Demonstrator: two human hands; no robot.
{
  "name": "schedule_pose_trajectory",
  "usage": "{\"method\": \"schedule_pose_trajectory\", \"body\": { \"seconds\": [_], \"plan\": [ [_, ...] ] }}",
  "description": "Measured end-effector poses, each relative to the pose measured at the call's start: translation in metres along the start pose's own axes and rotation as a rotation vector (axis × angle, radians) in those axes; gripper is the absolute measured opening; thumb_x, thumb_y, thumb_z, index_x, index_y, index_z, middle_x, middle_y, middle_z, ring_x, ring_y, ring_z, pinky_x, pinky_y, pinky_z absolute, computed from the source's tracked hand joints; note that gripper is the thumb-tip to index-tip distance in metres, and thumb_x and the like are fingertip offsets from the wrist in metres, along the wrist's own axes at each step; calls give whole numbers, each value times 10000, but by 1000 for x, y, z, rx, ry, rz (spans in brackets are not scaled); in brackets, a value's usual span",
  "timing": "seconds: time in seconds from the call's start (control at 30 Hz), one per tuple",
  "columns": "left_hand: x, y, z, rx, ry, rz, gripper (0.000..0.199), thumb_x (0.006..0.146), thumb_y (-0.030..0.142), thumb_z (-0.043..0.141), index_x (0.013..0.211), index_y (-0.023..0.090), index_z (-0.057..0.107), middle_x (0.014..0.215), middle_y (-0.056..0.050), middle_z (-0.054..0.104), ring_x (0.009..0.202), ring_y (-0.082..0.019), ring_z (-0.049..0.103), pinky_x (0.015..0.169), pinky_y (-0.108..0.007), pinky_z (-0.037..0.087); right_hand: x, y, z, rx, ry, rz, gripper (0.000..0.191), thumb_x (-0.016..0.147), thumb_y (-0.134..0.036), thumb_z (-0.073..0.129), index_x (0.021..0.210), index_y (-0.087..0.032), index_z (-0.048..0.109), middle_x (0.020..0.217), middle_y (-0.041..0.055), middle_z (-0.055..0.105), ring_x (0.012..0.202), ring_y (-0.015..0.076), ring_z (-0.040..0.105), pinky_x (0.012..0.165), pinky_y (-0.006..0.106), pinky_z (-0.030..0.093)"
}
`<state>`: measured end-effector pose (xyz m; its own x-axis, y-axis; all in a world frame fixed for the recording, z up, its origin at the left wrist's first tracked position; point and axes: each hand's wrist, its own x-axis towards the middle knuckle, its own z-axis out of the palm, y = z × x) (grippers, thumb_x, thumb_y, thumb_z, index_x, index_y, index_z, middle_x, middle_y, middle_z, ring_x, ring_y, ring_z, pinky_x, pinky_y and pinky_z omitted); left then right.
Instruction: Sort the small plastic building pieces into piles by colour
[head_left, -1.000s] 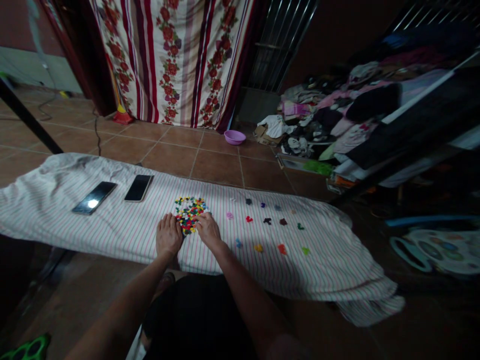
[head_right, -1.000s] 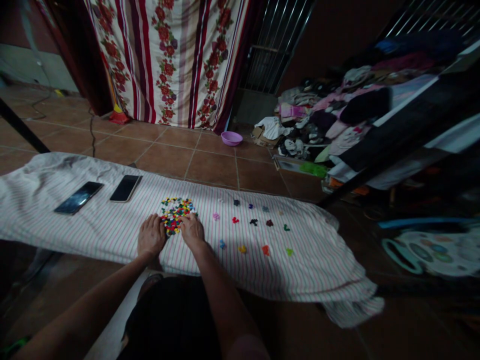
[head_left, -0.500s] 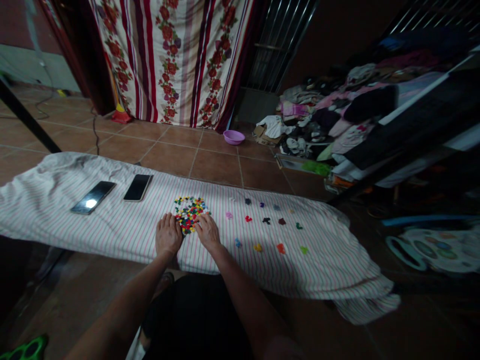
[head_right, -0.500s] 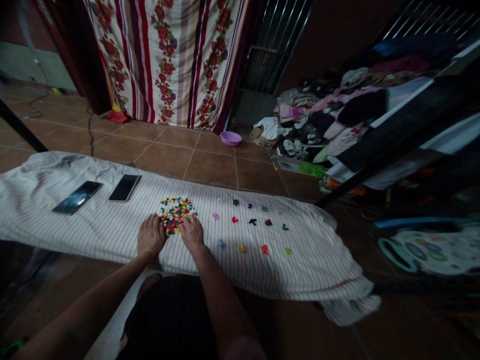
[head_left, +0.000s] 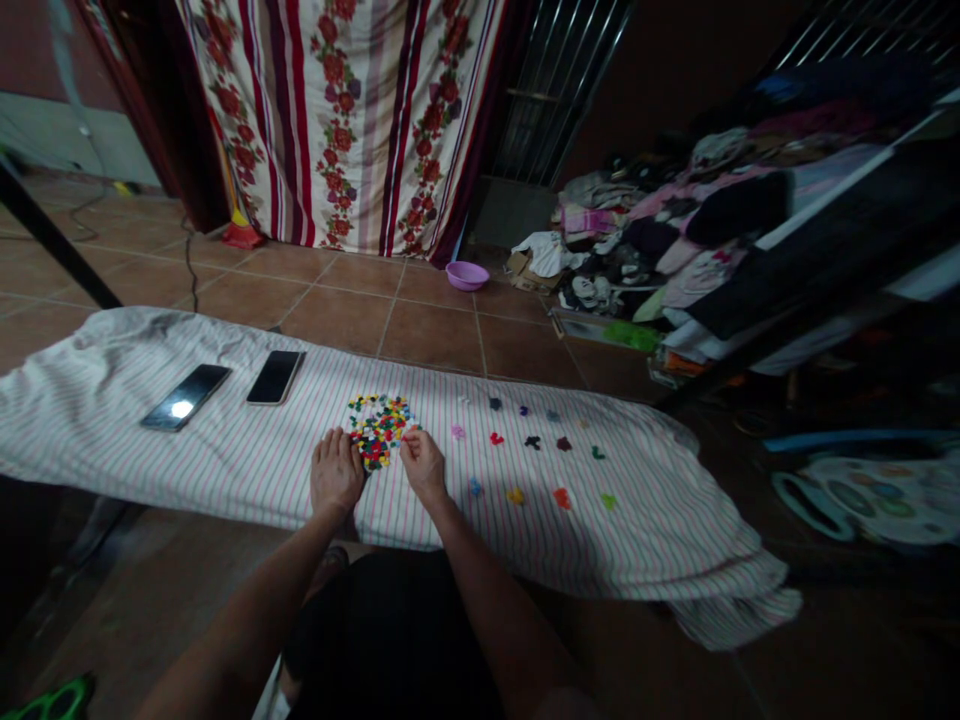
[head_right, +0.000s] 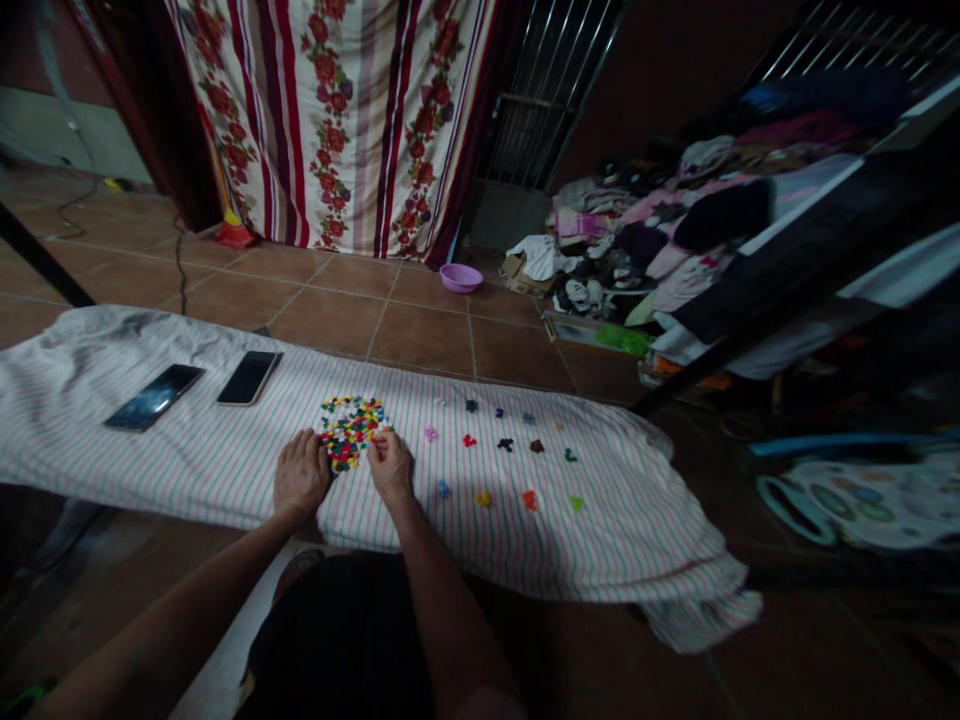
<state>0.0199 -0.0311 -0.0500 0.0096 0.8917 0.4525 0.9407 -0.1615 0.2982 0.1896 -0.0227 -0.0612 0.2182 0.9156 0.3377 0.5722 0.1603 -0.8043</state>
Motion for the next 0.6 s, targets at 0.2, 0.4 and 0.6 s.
{"method": "schedule_pose_trajectory", "body": {
  "seconds": [0.2,0.4,0.6],
  "plan": [
    [-1,-1,1,-36,9,-3,436,917,302,305,1164,74,582,1284,-216,592,1291,-312,477,1052,-494,370,-2,2,-2,33,45,60,141,811,-308,517,894,-213,580,808,18,669,704,152,648,659,268,531],
    [-1,-3,2,-39,5,-5,439,918,311,305,1165,77,583,1290,-215,588,1291,-316,477,1047,-495,372,-4,2,-15,7,0,5,205,814,-239,507,970,-220,638,915,38,678,757,148,639,732,272,534],
    [-1,-5,5,-48,33,13,432,909,307,305,1164,100,586,1277,-201,600,1279,-305,487,1045,-494,373,1,2,-37,-70,-14,-13,188,838,-246,510,947,-230,663,910,27,664,778,147,630,758,273,521]
  ]
}}
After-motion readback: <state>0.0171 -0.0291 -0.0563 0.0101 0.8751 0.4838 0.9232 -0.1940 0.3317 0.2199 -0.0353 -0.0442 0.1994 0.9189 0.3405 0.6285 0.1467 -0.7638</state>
